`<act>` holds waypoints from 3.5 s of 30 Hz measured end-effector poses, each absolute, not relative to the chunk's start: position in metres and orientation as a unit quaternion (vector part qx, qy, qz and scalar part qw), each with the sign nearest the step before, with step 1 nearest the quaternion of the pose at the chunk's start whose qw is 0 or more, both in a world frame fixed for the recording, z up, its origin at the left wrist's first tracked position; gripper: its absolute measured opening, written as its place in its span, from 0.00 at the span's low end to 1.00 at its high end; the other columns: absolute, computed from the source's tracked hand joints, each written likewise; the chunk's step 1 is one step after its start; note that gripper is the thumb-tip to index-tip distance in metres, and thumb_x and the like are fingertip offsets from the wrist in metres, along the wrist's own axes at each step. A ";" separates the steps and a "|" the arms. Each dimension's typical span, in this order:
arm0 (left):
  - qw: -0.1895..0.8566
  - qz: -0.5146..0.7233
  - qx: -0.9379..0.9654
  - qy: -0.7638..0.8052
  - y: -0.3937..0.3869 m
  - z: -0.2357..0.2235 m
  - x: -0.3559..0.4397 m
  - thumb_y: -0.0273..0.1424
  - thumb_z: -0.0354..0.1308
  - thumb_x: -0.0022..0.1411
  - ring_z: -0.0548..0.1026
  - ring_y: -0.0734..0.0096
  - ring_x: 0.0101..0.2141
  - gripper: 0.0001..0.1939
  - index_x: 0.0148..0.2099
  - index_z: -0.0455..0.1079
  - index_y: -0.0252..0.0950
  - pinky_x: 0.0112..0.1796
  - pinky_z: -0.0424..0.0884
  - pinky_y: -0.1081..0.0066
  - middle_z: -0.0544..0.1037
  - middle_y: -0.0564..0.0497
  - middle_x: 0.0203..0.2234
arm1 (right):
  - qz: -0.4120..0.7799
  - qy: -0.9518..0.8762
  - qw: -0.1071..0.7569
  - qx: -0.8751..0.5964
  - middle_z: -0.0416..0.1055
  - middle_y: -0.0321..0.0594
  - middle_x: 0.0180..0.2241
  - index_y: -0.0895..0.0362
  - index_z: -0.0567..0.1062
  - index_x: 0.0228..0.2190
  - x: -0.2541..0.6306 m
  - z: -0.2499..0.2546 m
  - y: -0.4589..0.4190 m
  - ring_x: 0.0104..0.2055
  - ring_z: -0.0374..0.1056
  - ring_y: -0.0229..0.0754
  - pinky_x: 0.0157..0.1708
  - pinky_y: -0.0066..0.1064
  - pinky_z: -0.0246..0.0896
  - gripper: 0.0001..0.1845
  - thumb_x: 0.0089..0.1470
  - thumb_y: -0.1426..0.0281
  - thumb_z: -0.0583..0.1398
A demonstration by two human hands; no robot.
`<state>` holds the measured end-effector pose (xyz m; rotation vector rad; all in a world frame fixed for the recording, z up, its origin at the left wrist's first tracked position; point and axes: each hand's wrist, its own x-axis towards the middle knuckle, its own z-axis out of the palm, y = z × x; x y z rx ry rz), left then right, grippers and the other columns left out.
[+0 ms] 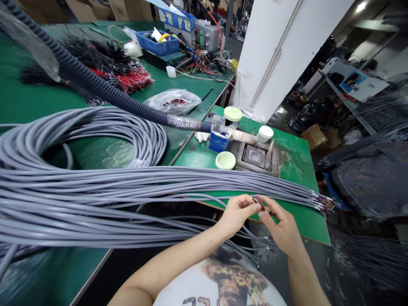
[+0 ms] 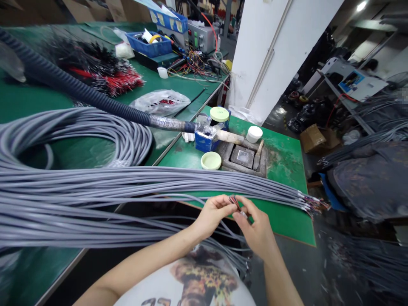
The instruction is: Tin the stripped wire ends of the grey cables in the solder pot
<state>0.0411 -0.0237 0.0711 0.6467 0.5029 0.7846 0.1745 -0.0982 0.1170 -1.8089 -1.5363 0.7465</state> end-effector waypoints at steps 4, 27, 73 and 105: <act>0.840 0.396 0.285 0.238 -0.027 0.067 0.044 0.33 0.69 0.48 0.68 0.78 0.24 0.11 0.26 0.72 0.32 0.32 0.64 0.75 0.74 0.55 0.21 | 0.263 -0.581 0.363 -0.679 0.74 0.37 0.29 0.53 0.77 0.43 0.171 0.111 -0.087 0.25 0.66 0.36 0.27 0.27 0.64 0.15 0.58 0.62 0.57; 0.714 0.489 0.398 0.305 -0.011 0.051 0.019 0.36 0.63 0.55 0.70 0.72 0.28 0.10 0.33 0.71 0.34 0.34 0.66 0.70 0.75 0.52 0.25 | 0.187 -0.685 0.368 -0.600 0.66 0.36 0.23 0.56 0.73 0.22 0.156 0.128 -0.014 0.27 0.62 0.37 0.30 0.30 0.58 0.11 0.55 0.67 0.59; 0.228 0.448 0.820 0.273 0.006 0.014 0.002 0.24 0.53 0.60 0.74 0.67 0.37 0.08 0.40 0.71 0.39 0.52 0.55 0.58 0.79 0.51 0.32 | -0.003 -0.589 0.112 -0.800 0.76 0.41 0.23 0.56 0.81 0.24 0.282 0.074 0.097 0.26 0.68 0.41 0.26 0.28 0.52 0.18 0.51 0.59 0.57; 0.196 0.461 0.819 0.278 0.007 0.012 0.006 0.25 0.54 0.60 0.73 0.70 0.35 0.05 0.37 0.69 0.38 0.51 0.57 0.57 0.78 0.54 0.29 | 0.068 -0.757 0.142 -0.634 0.71 0.37 0.24 0.57 0.78 0.23 0.168 0.090 0.109 0.28 0.64 0.37 0.29 0.27 0.52 0.13 0.55 0.67 0.58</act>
